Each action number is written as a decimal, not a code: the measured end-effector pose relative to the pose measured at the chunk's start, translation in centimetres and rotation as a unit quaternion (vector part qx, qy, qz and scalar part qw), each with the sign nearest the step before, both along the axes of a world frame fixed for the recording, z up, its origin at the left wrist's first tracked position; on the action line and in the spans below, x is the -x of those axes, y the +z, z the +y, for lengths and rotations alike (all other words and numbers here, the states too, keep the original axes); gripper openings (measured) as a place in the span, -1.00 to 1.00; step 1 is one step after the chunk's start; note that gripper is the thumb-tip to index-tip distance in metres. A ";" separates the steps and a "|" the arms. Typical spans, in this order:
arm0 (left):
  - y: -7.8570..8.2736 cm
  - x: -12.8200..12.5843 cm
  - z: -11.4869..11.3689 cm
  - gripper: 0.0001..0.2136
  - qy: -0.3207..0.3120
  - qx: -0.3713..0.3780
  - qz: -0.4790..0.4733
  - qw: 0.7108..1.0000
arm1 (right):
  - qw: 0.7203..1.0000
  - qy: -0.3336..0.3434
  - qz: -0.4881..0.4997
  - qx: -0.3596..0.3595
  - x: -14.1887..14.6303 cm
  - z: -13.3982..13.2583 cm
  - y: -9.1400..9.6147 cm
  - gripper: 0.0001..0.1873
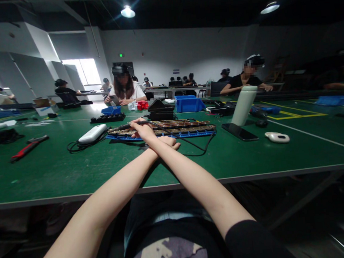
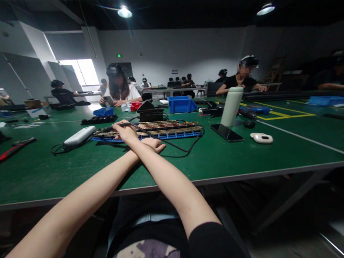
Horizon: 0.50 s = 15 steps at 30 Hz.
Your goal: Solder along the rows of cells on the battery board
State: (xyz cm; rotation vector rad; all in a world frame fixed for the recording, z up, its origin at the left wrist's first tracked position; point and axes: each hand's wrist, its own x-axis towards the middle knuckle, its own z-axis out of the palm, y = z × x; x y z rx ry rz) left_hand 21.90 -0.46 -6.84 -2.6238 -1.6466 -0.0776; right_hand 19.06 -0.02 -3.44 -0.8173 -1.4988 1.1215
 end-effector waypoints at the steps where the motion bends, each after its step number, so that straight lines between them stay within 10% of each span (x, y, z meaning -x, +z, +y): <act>1: -0.1 0.0 0.1 -0.56 0.002 0.000 0.001 1.000 | 1.000 0.000 0.002 0.003 0.0 0.0 0.0 -0.92; 15: -0.4 0.0 0.5 -0.57 -0.018 -0.010 0.032 0.999 | 0.989 -0.127 0.072 -0.025 -0.2 0.9 -0.2 -0.88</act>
